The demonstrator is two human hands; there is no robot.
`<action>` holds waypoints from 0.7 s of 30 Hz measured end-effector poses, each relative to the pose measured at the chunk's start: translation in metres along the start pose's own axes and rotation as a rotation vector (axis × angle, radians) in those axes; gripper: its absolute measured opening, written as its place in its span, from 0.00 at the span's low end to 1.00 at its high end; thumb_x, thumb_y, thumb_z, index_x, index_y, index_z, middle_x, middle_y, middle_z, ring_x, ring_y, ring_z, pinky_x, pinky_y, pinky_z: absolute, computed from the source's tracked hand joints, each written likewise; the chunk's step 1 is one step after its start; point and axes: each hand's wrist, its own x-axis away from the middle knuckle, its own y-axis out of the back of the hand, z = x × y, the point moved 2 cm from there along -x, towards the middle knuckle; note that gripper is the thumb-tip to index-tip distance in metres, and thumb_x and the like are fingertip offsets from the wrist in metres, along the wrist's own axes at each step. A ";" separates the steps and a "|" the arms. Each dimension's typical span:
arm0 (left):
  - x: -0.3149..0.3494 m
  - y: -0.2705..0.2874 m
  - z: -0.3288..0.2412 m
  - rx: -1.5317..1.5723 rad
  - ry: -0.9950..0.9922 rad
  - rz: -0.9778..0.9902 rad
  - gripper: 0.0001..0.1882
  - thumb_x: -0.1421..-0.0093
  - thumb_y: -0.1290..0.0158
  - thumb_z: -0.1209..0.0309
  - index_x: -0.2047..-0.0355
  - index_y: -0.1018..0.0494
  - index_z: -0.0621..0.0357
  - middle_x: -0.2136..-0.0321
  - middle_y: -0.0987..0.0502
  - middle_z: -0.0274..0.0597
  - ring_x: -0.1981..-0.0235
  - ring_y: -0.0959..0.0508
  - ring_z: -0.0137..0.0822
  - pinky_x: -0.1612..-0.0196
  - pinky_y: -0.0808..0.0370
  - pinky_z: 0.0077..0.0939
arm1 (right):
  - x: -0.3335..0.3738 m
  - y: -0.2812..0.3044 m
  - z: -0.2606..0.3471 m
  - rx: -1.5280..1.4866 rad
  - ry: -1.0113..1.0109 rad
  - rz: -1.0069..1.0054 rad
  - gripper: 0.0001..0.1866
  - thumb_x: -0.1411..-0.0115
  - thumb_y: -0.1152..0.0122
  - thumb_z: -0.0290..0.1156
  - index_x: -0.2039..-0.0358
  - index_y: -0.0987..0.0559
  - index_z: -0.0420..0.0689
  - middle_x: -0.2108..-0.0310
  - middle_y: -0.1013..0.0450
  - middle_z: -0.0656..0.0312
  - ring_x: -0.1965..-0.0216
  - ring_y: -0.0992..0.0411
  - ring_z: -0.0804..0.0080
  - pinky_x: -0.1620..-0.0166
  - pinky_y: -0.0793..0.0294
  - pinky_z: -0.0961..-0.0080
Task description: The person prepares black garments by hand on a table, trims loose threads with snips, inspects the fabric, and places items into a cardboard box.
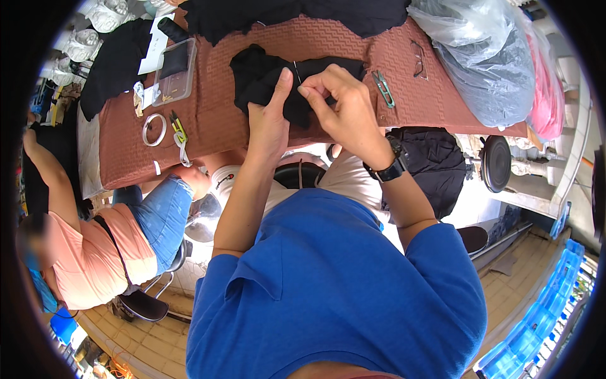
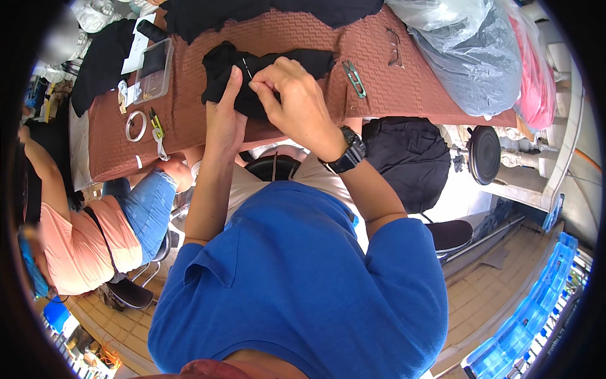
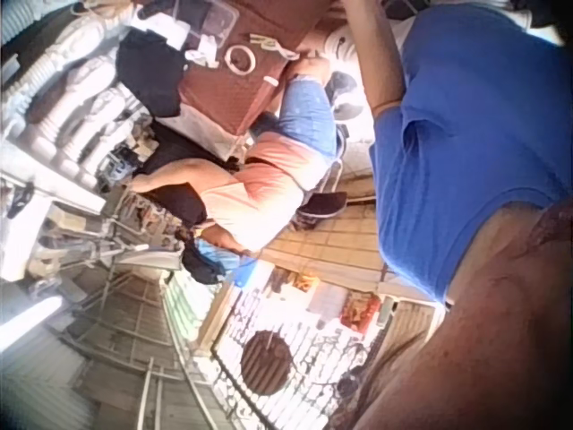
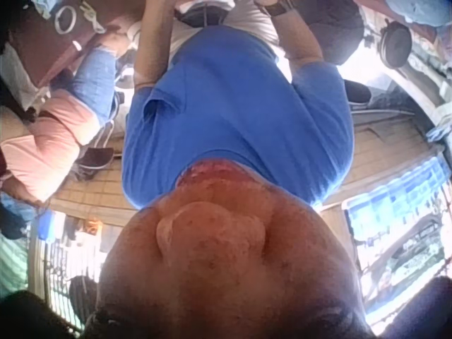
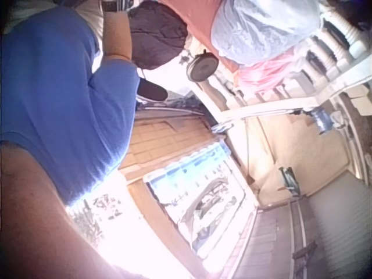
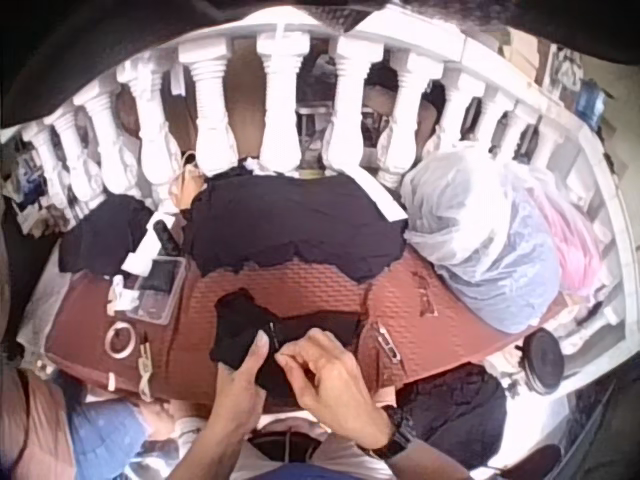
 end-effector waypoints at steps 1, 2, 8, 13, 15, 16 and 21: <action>0.000 -0.002 0.001 -0.029 -0.019 0.027 0.03 0.36 0.41 0.73 0.66 0.20 0.58 0.67 0.21 0.31 0.65 0.24 0.21 0.58 0.27 0.20 | 0.003 -0.005 -0.002 0.005 0.011 -0.014 0.03 0.45 0.35 0.24 0.70 0.20 0.40 0.74 0.29 0.56 0.69 0.29 0.57 0.67 0.30 0.64; 0.001 -0.003 0.001 -0.059 -0.039 0.053 0.03 0.36 0.41 0.72 0.66 0.20 0.58 0.67 0.21 0.30 0.66 0.24 0.20 0.59 0.27 0.20 | 0.006 -0.009 -0.003 0.008 0.023 -0.028 0.04 0.46 0.34 0.24 0.71 0.21 0.40 0.74 0.30 0.57 0.69 0.29 0.57 0.67 0.30 0.64; 0.004 0.001 0.003 -0.103 0.069 0.014 0.05 0.36 0.40 0.70 0.66 0.21 0.58 0.67 0.21 0.29 0.65 0.24 0.20 0.60 0.28 0.18 | 0.001 -0.003 0.000 0.142 0.110 -0.034 0.12 0.52 0.29 0.25 0.68 0.22 0.43 0.71 0.30 0.61 0.67 0.29 0.61 0.65 0.30 0.65; 0.003 0.005 0.003 -0.074 0.158 0.051 0.10 0.34 0.43 0.68 0.56 0.24 0.58 0.59 0.22 0.33 0.57 0.23 0.25 0.53 0.26 0.24 | -0.010 -0.001 -0.015 0.242 0.302 -0.038 0.18 0.56 0.25 0.29 0.65 0.24 0.44 0.67 0.31 0.62 0.65 0.29 0.62 0.63 0.31 0.67; 0.003 0.007 0.003 -0.071 0.200 0.047 0.12 0.33 0.45 0.67 0.51 0.26 0.58 0.56 0.22 0.36 0.53 0.22 0.28 0.49 0.25 0.27 | -0.016 0.000 -0.018 0.284 0.402 -0.037 0.19 0.57 0.24 0.30 0.65 0.24 0.44 0.67 0.31 0.62 0.65 0.29 0.62 0.63 0.31 0.67; 0.002 0.008 0.003 -0.062 0.212 0.045 0.13 0.33 0.44 0.67 0.51 0.26 0.58 0.55 0.22 0.36 0.53 0.22 0.28 0.48 0.25 0.27 | -0.017 0.000 -0.016 0.282 0.384 -0.022 0.20 0.57 0.24 0.31 0.65 0.24 0.44 0.67 0.31 0.62 0.64 0.29 0.62 0.63 0.31 0.67; 0.001 0.011 0.005 0.001 0.236 0.024 0.14 0.33 0.44 0.67 0.49 0.27 0.58 0.55 0.22 0.36 0.53 0.22 0.29 0.47 0.25 0.27 | -0.020 -0.001 -0.014 0.285 0.361 0.009 0.21 0.58 0.23 0.31 0.64 0.24 0.45 0.67 0.30 0.63 0.64 0.29 0.62 0.61 0.32 0.68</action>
